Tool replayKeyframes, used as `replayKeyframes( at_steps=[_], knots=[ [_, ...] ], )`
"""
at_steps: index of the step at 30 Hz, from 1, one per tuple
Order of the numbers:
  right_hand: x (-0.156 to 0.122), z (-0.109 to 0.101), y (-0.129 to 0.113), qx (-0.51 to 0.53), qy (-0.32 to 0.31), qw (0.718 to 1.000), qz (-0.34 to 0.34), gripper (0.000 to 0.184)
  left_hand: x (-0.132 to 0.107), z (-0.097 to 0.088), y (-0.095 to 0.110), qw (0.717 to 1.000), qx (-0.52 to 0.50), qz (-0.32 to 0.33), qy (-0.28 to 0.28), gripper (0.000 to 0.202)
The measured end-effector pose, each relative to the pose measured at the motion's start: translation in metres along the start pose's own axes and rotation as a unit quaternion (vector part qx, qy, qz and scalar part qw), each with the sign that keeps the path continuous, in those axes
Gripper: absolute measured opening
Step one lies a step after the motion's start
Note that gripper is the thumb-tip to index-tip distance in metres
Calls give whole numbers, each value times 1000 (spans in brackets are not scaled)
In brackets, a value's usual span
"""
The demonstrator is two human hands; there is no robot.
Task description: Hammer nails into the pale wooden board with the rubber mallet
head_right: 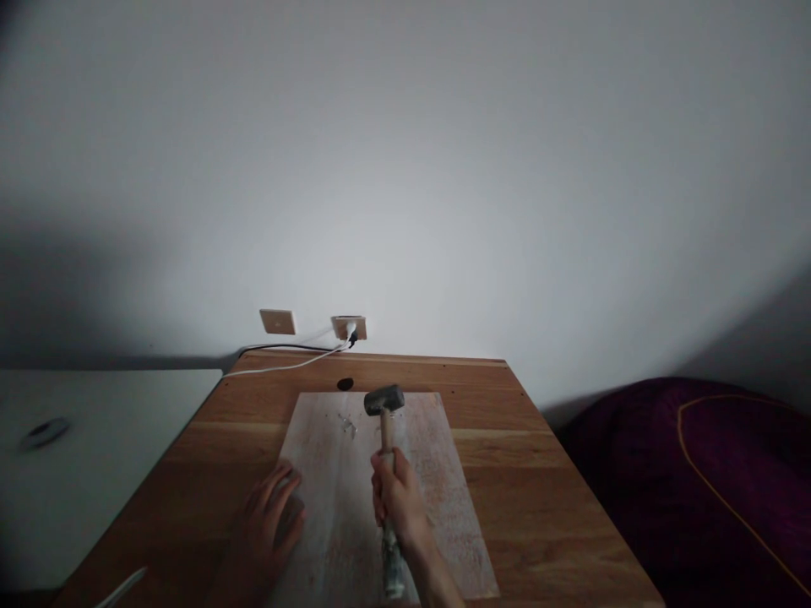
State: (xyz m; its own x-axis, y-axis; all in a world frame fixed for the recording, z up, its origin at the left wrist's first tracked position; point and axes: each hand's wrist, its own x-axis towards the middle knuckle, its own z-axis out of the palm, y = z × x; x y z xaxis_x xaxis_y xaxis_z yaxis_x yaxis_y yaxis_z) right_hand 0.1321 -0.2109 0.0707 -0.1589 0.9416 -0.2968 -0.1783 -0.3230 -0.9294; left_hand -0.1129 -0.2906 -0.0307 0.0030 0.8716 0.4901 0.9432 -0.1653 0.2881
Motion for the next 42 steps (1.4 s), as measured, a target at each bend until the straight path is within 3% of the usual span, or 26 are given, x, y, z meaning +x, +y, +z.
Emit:
replayKeyframes(
  at_steps=[2,4,5,8,9,12,14,18,21,23,25,26,29,33,35,38,39,42],
  knots=[
    [-14,-5,-21,-12,17,998,-59,51,-1,2,-1,1000,-2,-6,0,39],
    [-25,-6,-40,9,6,987,-162,71,-2,4,-3,1000,-8,-14,-1,39],
    [-28,-4,-45,54,-33,984,-169,79,-2,5,-3,1000,-12,-18,-1,39],
    [-22,11,-37,169,-170,969,-54,74,-2,5,-4,1000,-15,-17,-5,39],
    [-16,18,-29,179,-179,967,-10,68,-2,4,-3,1000,-13,-16,-7,39],
    [-1,30,-2,167,-86,982,28,59,-2,3,-2,1000,-9,-13,-10,38],
    [4,27,4,89,-54,994,16,61,-2,2,-1,1000,-12,-15,-9,39],
    [-12,1,-15,-88,-27,987,-130,51,-3,3,-1,1000,-6,-22,-15,39],
    [-25,-9,-31,-30,-87,975,-200,67,-4,5,-4,1000,3,-17,-16,39],
    [-23,-2,-28,15,-168,976,-135,66,-4,5,-4,1000,6,-14,-16,39],
    [-15,14,-15,10,-238,971,-17,64,-4,5,-4,1000,8,-14,-15,40],
    [-11,22,-7,-1,-245,969,13,63,-4,4,-4,1000,8,-15,-17,41],
    [-5,41,7,-56,-162,985,11,61,-4,2,-2,999,6,-18,-26,41],
    [-13,38,-16,-103,-37,984,-137,58,-5,2,-2,1000,3,-21,-20,39],
    [-18,31,-28,-50,-33,981,-182,73,-5,3,-3,1000,-4,-22,-15,39],
    [-17,23,-18,6,-100,991,-93,63,-5,5,-3,1000,-13,-24,-10,39],
    [-15,21,-8,5,-95,994,-55,60,-5,5,-3,999,-14,-28,-9,38],
    [-8,12,21,7,16,999,-31,62,-4,6,-2,999,-13,-34,-12,38]
  ],
)
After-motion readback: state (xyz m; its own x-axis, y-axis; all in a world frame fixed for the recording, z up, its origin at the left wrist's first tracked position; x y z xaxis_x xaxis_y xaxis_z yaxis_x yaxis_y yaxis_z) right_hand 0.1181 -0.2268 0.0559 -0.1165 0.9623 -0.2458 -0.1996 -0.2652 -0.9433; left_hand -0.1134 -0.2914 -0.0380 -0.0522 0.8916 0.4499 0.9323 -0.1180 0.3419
